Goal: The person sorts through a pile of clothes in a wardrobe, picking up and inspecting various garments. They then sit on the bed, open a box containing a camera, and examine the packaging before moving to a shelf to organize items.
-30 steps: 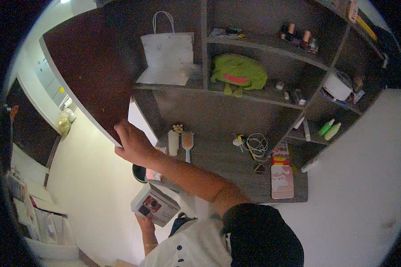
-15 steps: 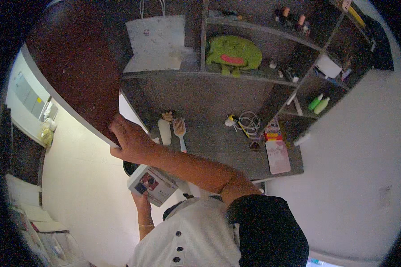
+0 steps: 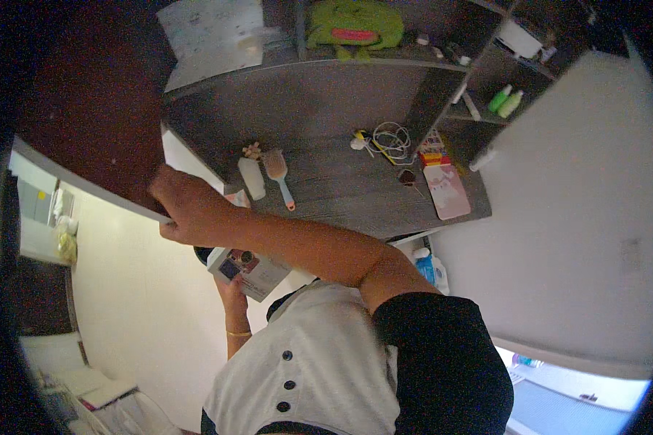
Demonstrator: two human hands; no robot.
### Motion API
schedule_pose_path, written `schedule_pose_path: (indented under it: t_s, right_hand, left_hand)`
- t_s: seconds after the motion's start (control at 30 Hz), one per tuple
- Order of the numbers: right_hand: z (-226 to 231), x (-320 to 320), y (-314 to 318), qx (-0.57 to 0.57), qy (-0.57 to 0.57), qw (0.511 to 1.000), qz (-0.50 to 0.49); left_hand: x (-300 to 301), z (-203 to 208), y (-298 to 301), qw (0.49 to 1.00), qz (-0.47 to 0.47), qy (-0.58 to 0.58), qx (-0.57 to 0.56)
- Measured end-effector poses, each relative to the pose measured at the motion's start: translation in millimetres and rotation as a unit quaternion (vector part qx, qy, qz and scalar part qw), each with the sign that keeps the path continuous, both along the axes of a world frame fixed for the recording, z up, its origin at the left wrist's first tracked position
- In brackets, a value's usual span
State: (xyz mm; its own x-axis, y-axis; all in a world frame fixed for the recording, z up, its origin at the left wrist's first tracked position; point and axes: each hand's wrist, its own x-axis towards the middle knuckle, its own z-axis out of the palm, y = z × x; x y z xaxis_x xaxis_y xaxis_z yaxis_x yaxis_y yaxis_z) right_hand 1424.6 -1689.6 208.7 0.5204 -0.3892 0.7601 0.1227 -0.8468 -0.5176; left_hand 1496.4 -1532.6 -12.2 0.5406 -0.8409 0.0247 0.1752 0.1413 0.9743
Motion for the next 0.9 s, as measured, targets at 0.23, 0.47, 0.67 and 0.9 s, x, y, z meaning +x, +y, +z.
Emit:
schedule_pose_path:
  t_s: [0.23,0.47,0.67,0.9]
  right_hand:
    - [-5.1,4.3,-3.6,0.057,0.014,0.997,0.046]
    - [0.3,-9.6,-5.5,0.027,0.042,0.996,0.075]
    - [9.5,-61.7,-27.2,0.045,0.065,0.995,0.055]
    - [22.9,-165.8,-167.2,-0.053,-0.093,0.935,-0.337]
  left_hand:
    - [-5.5,11.7,-0.4,1.000,0.008,0.004,0.002]
    - [-14.4,21.7,-3.0,1.000,-0.008,-0.011,-0.010]
    - [-19.4,58.7,-10.8,0.996,0.001,-0.035,-0.076]
    - [-34.3,93.1,-17.8,0.989,0.022,-0.091,-0.111]
